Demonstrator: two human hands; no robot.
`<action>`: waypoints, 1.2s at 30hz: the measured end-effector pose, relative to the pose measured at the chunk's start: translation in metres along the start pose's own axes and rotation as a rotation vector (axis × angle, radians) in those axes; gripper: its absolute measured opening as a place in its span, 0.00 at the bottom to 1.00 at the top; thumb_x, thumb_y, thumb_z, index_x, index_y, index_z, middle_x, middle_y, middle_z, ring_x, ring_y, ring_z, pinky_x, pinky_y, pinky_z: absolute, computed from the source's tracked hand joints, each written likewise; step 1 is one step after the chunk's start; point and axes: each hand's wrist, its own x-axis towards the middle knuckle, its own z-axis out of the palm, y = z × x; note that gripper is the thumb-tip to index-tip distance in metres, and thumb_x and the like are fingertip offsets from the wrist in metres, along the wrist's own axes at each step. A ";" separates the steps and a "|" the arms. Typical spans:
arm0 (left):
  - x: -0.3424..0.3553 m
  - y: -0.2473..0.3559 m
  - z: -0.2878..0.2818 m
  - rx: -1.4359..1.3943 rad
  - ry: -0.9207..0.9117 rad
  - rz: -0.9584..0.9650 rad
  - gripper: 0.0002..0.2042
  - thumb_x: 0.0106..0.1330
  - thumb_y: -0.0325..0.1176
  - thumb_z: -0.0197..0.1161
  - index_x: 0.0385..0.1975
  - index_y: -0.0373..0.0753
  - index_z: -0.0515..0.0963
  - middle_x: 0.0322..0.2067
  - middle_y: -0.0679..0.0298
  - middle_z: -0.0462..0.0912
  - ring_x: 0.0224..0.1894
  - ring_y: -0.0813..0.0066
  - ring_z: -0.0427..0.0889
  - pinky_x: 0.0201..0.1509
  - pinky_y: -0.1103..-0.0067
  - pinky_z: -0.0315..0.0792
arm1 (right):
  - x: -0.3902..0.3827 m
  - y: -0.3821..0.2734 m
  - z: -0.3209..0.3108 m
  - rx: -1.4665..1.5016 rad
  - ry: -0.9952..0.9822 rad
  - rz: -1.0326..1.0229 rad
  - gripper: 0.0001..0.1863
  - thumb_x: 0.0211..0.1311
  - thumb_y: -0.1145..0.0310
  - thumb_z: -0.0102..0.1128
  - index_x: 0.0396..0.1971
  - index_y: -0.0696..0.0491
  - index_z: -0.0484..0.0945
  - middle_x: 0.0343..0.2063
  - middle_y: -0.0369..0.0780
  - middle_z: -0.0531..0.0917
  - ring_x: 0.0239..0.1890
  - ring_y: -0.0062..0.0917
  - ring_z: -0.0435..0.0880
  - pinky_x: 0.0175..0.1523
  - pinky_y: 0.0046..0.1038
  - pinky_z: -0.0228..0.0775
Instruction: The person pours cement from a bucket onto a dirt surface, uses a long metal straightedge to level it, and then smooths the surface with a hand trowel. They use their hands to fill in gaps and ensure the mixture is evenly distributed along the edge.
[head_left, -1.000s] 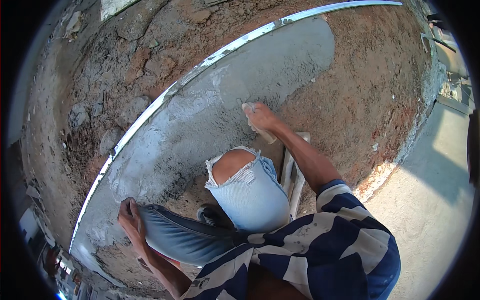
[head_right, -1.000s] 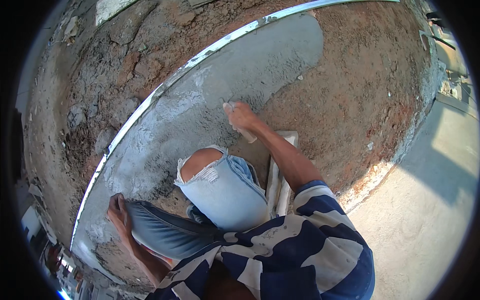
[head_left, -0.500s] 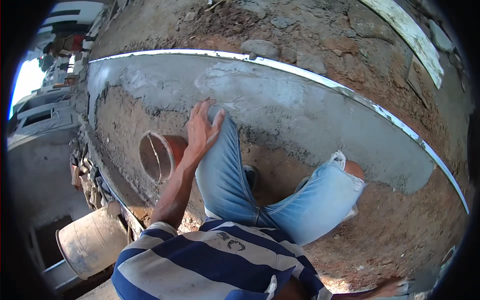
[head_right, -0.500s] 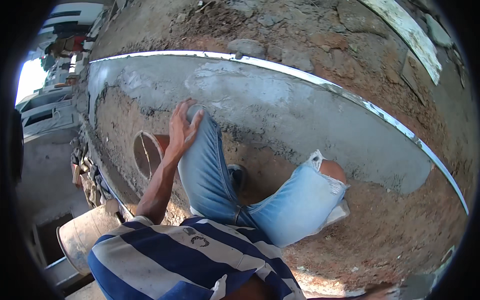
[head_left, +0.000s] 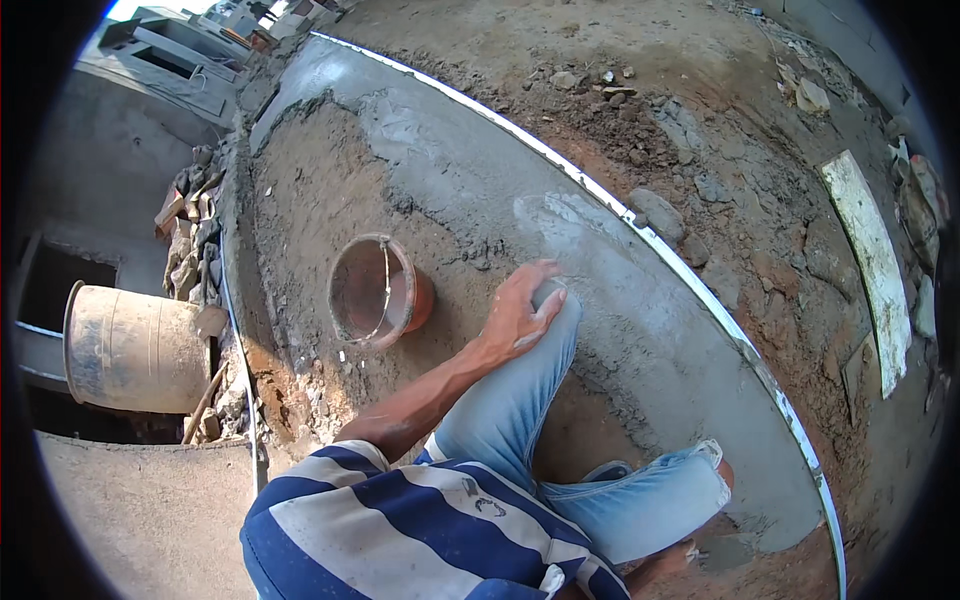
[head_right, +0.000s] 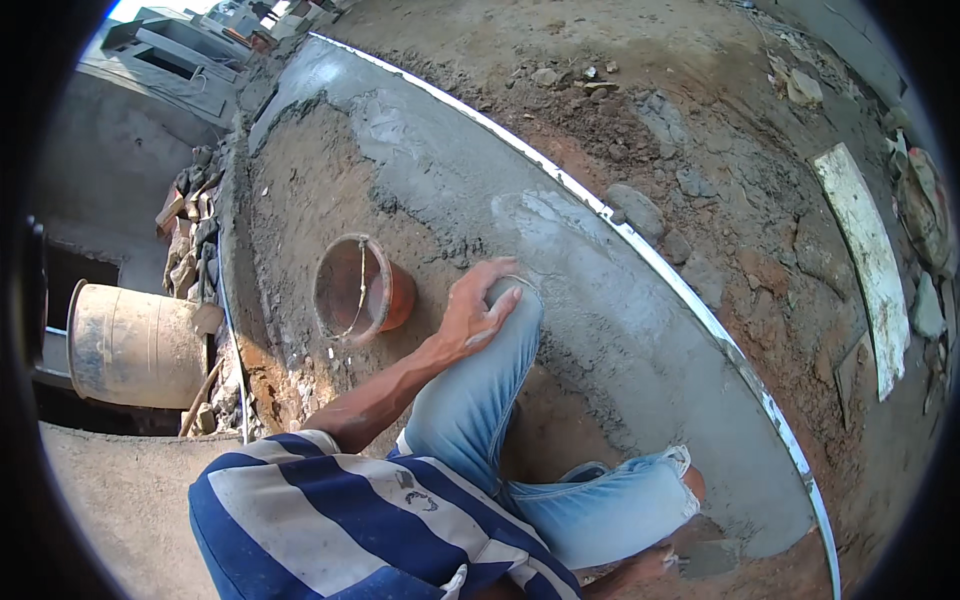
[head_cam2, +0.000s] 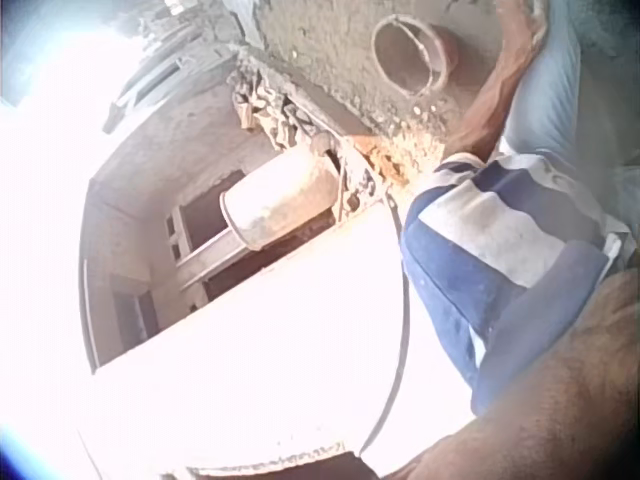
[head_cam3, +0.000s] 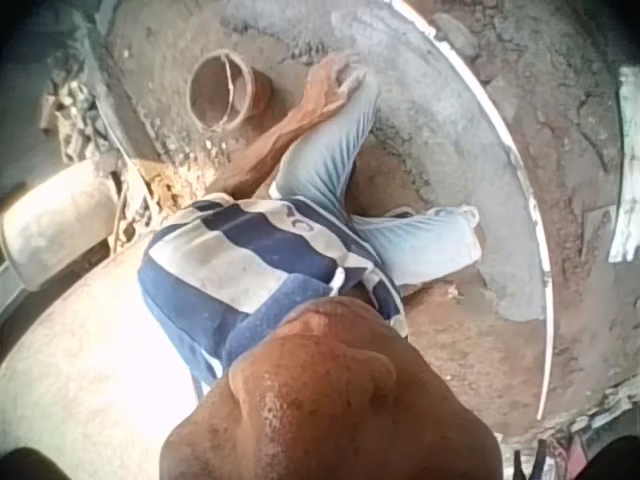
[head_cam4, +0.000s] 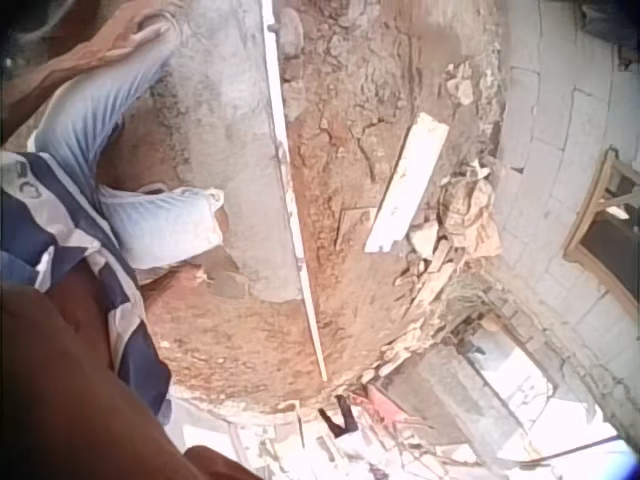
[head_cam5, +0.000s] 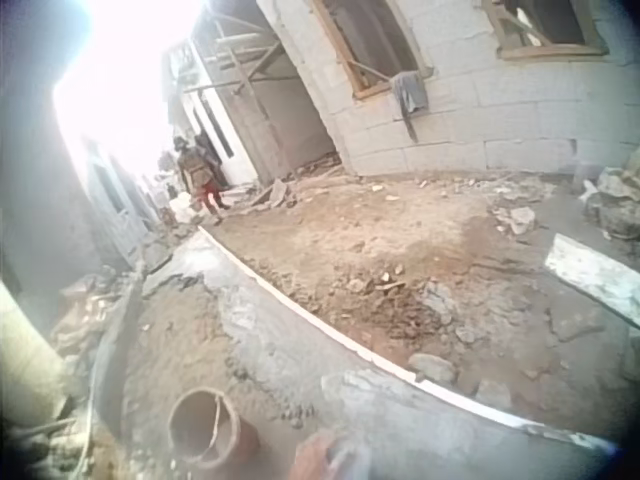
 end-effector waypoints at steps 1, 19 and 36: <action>-0.005 -0.003 -0.016 0.074 0.221 0.023 0.19 0.58 0.37 0.63 0.49 0.37 0.74 0.54 0.50 0.72 0.59 0.51 0.68 0.63 0.65 0.61 | 0.001 -0.003 0.014 0.022 -0.016 -0.003 0.29 0.67 0.45 0.43 0.43 0.58 0.78 0.32 0.44 0.80 0.32 0.30 0.78 0.35 0.39 0.69; -0.166 -0.317 -0.017 -1.558 1.408 -0.919 0.17 0.59 0.33 0.49 0.43 0.27 0.63 0.45 0.45 0.70 0.47 0.41 0.75 0.54 0.48 0.73 | 0.055 -0.105 0.079 0.173 0.054 0.012 0.28 0.67 0.46 0.44 0.45 0.59 0.77 0.35 0.44 0.80 0.34 0.31 0.78 0.37 0.40 0.69; -0.188 -0.393 -0.220 -1.450 1.720 -0.543 0.18 0.56 0.35 0.58 0.41 0.33 0.64 0.44 0.48 0.69 0.49 0.49 0.74 0.55 0.49 0.72 | 0.060 -0.122 0.082 0.289 0.094 0.096 0.28 0.67 0.48 0.45 0.47 0.59 0.76 0.38 0.45 0.80 0.36 0.32 0.79 0.39 0.40 0.70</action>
